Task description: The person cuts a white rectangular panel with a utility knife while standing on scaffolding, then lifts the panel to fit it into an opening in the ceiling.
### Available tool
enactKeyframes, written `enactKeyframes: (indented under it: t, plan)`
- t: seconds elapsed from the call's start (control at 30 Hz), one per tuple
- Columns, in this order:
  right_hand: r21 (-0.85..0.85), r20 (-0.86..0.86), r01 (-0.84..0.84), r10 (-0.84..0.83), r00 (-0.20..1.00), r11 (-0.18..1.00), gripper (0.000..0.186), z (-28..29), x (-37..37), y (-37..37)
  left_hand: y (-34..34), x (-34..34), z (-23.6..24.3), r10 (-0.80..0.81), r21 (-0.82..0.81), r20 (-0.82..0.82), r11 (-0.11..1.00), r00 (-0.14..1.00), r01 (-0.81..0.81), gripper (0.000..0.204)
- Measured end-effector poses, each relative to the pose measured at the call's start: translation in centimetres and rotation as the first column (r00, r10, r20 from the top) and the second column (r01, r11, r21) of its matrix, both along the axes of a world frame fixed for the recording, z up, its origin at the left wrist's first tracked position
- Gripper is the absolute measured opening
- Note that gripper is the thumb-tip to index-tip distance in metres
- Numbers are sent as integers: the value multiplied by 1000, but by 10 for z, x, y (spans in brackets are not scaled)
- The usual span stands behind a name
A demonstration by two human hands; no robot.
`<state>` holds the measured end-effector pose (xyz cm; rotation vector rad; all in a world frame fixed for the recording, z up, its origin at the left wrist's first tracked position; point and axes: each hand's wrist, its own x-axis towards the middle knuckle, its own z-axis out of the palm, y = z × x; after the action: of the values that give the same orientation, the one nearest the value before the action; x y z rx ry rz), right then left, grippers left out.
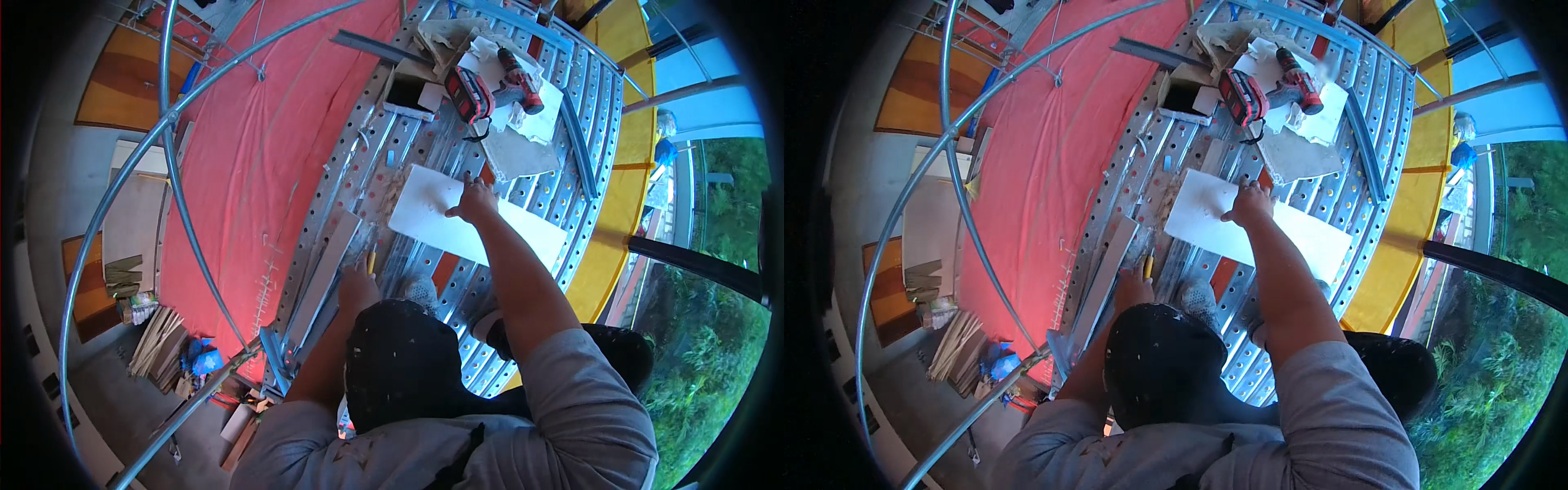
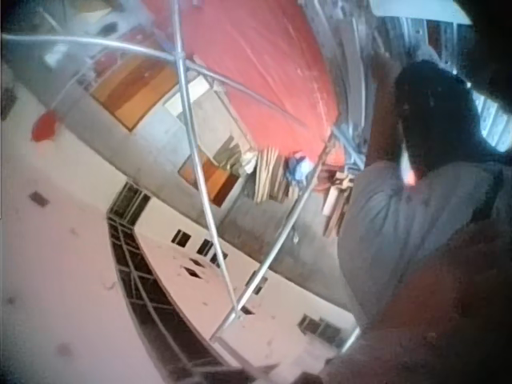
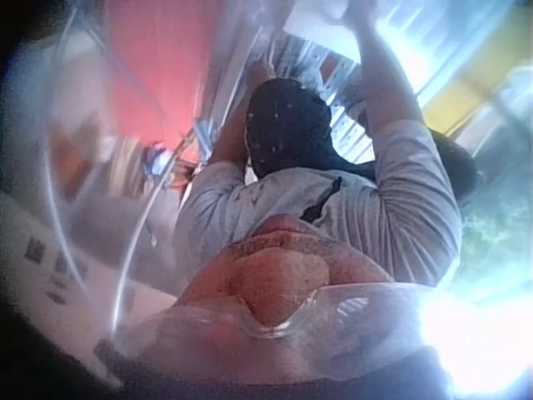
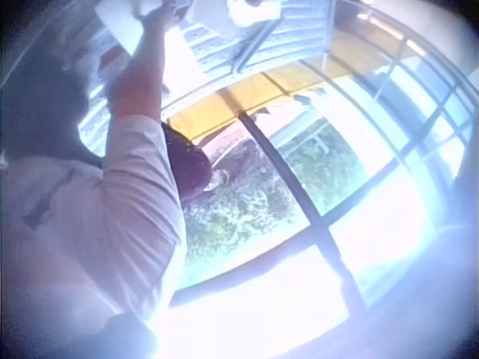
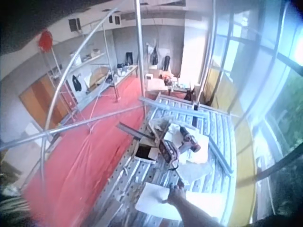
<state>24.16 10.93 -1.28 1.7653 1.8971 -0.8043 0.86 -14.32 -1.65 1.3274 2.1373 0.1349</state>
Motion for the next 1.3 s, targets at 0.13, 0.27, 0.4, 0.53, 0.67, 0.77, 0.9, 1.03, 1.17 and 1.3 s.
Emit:
enactKeyframes:
  t: [0.13,0.27,0.4,0.53,0.67,0.77,0.9,1.03,1.17,1.3]
  plan:
    - [6,-314,-57,56,948,998,70,3,36,14,30,5,3,-21,144,34,989,999,16,58]
    - [162,-476,-98,165,864,982,52,38,36,-7,74,-24,6,54,144,345,984,937,-110,60]
    - [136,-491,-108,161,856,985,46,94,34,-32,112,-38,35,96,158,563,962,821,-221,66]
    - [159,-429,-64,127,894,985,43,125,47,-58,150,-29,92,-303,398,616,916,727,45,68]
    - [340,-464,-80,241,852,937,36,129,47,-85,158,-23,133,-607,511,214,737,766,441,64]
    - [457,-388,-98,297,873,884,25,116,40,-103,150,-19,138,-601,274,211,794,771,543,51]
    - [451,-361,-109,293,885,886,24,97,28,-121,131,-19,123,-569,314,121,799,813,513,35]
    - [422,-246,-144,266,932,895,26,88,8,-139,108,-22,96,-408,204,61,899,911,389,31]
    - [398,-215,-187,289,933,898,29,83,10,-132,107,-22,86,-368,289,120,902,922,322,33]
    - [349,-174,-237,311,934,906,28,84,-5,-131,92,-32,88,-299,319,131,916,945,245,34]
